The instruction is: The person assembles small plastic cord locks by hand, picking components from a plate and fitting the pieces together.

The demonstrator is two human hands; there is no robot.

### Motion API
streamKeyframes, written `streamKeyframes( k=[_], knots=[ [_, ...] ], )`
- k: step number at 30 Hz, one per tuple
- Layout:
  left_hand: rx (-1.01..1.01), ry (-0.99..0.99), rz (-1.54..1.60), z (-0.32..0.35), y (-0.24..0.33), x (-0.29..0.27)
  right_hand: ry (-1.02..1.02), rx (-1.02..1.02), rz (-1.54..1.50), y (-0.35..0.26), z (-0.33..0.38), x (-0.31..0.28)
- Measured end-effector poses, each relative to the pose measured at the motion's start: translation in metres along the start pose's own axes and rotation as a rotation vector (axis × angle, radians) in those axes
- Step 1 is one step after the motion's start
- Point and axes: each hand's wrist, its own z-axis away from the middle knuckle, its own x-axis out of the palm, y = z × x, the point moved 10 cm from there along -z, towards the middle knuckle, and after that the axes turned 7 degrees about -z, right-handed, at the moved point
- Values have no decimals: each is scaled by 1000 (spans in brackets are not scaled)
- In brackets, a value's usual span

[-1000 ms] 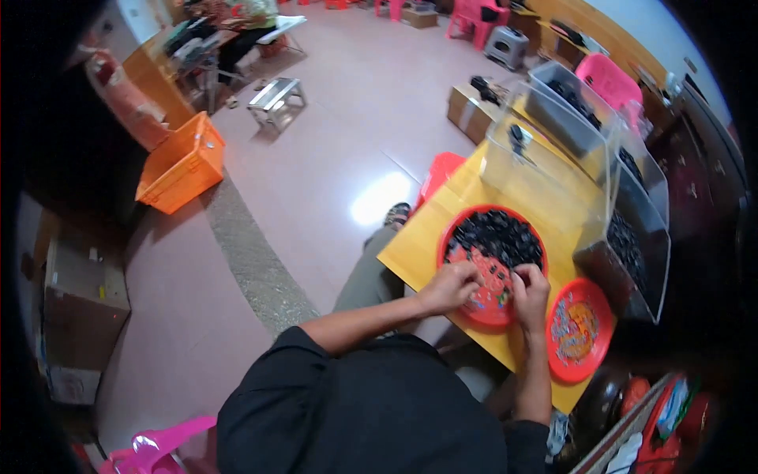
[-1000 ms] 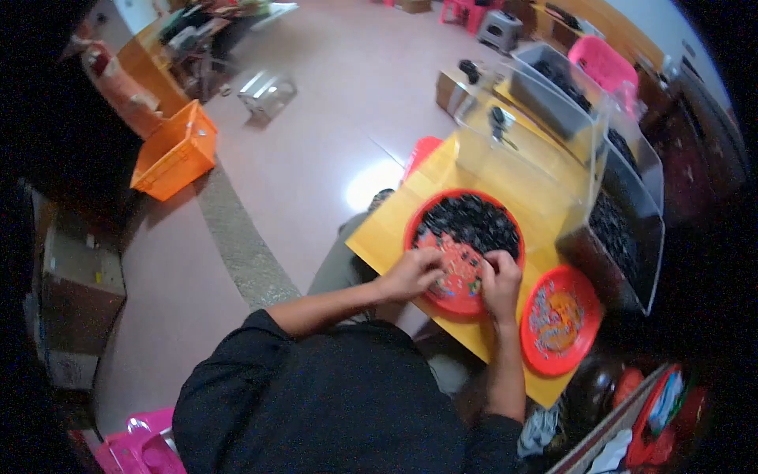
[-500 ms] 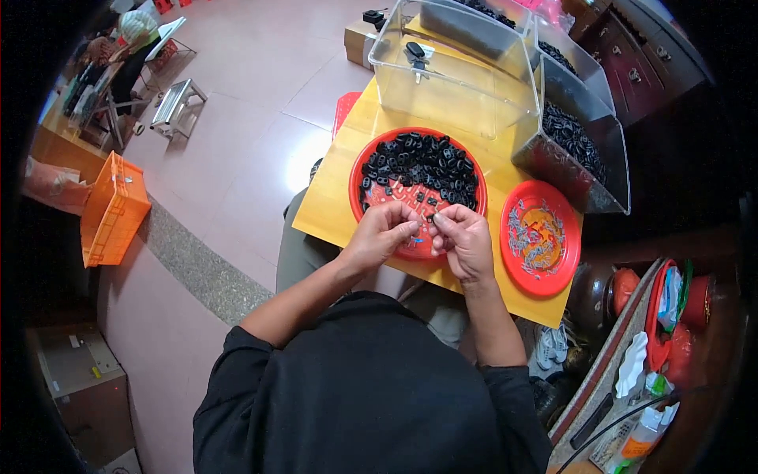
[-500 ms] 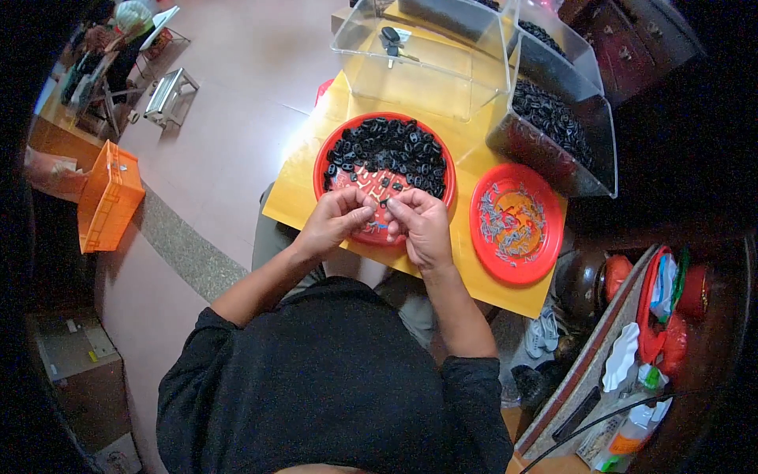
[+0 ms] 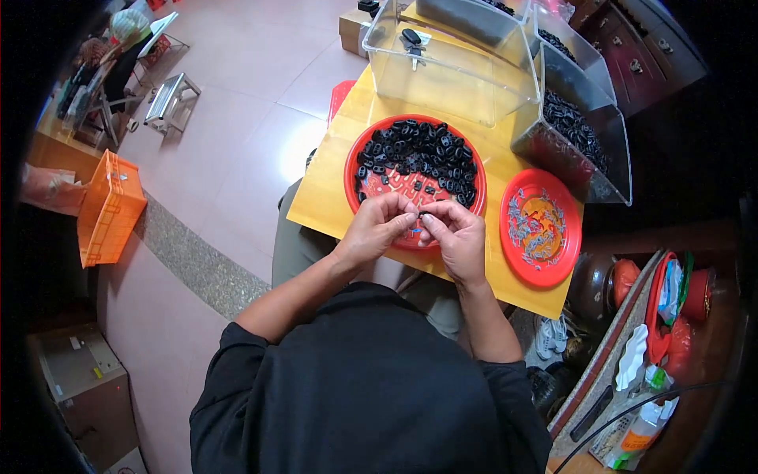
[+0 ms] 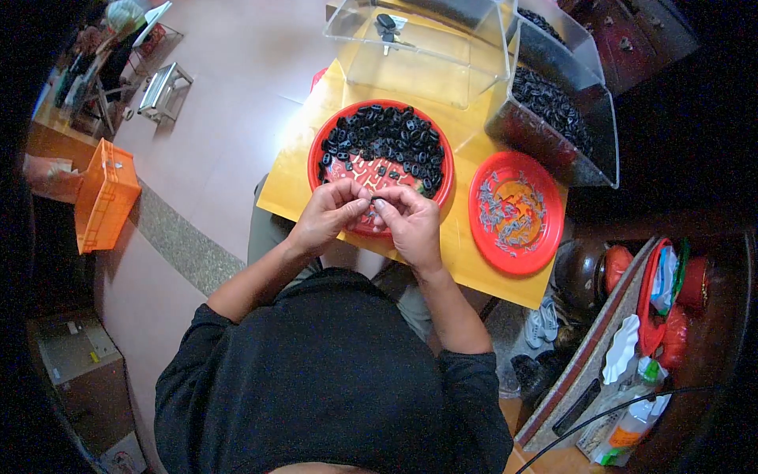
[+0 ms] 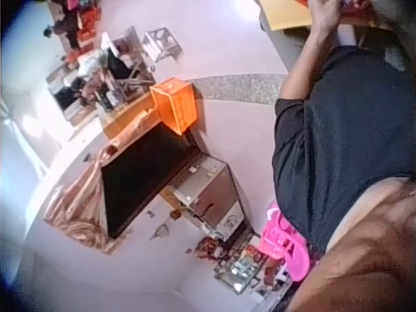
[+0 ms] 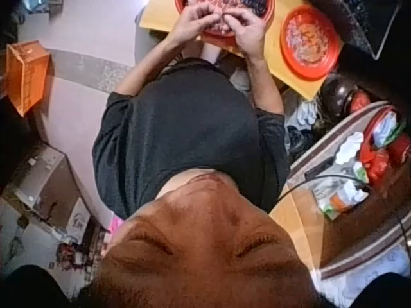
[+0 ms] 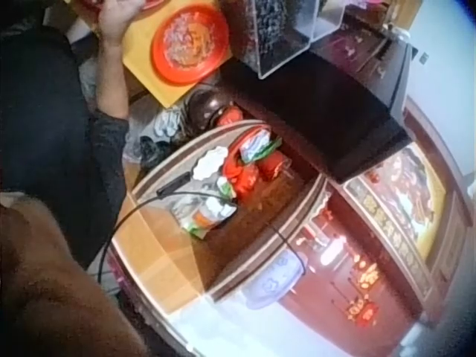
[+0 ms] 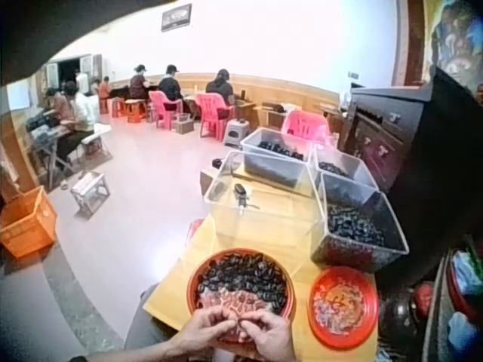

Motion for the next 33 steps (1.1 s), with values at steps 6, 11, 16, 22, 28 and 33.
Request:
streamKeyframes(
  k=[6,11,16,22,28,33],
  knots=[
    [-15,2,48,0,-7,3,-11,46,-77,7,2,-5],
    [-63,20,63,3,-3,10,73,70,-250,15,5,-9],
    [-61,7,32,4,-3,10,105,25,-176,13,8,-11],
    [-22,56,-5,6,3,10,149,8,-271,16,13,-9],
    [2,75,9,6,-6,6,168,-57,-240,16,15,-8],
    [-11,52,58,6,-7,9,187,-65,-204,16,16,-9]
  ],
)
